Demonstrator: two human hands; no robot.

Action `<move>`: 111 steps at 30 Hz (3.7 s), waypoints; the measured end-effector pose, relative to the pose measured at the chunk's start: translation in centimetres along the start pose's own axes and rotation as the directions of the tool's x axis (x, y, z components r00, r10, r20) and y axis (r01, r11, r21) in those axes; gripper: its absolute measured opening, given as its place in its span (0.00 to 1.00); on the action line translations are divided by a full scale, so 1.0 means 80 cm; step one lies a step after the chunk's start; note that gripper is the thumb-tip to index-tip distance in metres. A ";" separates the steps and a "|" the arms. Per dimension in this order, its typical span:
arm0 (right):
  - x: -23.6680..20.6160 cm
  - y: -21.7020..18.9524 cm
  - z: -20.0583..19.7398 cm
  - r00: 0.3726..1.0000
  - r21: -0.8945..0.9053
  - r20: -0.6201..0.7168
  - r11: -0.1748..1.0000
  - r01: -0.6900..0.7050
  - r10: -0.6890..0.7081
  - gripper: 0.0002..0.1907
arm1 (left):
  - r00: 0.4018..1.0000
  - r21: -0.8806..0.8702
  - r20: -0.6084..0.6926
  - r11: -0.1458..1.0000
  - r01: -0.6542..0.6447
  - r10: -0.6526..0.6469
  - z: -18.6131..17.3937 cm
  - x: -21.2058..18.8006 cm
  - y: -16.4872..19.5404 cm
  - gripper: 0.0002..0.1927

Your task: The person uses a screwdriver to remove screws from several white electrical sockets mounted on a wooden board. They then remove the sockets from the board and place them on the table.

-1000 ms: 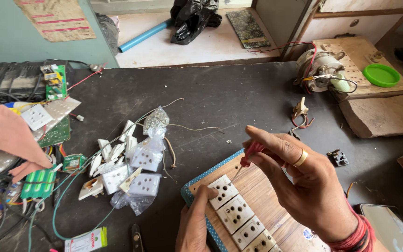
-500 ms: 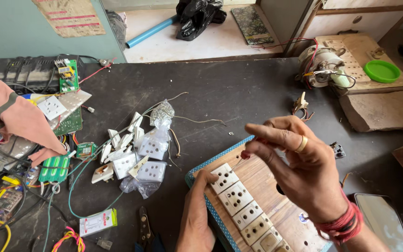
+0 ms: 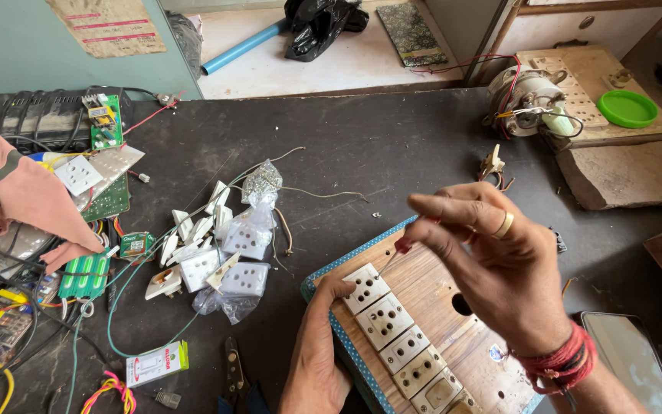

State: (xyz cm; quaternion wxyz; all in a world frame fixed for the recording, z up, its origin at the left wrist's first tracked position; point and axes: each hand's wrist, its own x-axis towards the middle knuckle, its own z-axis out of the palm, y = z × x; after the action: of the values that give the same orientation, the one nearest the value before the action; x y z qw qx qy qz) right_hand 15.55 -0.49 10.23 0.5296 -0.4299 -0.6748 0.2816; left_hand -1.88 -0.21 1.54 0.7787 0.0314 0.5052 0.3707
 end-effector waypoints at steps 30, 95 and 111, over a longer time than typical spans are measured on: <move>0.000 0.010 0.013 0.999 0.053 0.015 0.998 0.043 -0.044 0.12 | 0.973 -0.033 0.188 0.991 -0.127 0.131 -0.006 0.045 -0.001 0.29; 0.016 0.018 -0.010 0.993 -0.026 -0.117 0.999 0.020 -0.023 0.15 | 0.998 0.083 0.032 0.995 -0.054 0.051 0.014 0.036 0.001 0.36; -0.002 0.007 0.017 0.981 0.133 -0.191 0.991 -0.013 0.039 0.13 | 1.000 0.048 0.010 0.999 -0.003 0.003 0.019 0.038 0.003 0.42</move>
State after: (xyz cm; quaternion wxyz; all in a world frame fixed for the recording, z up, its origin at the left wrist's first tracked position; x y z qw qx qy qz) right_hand 14.45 -0.29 9.30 0.6161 -0.4281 -0.5946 0.2893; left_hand -0.16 2.32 0.09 0.7796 0.0529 0.5102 0.3594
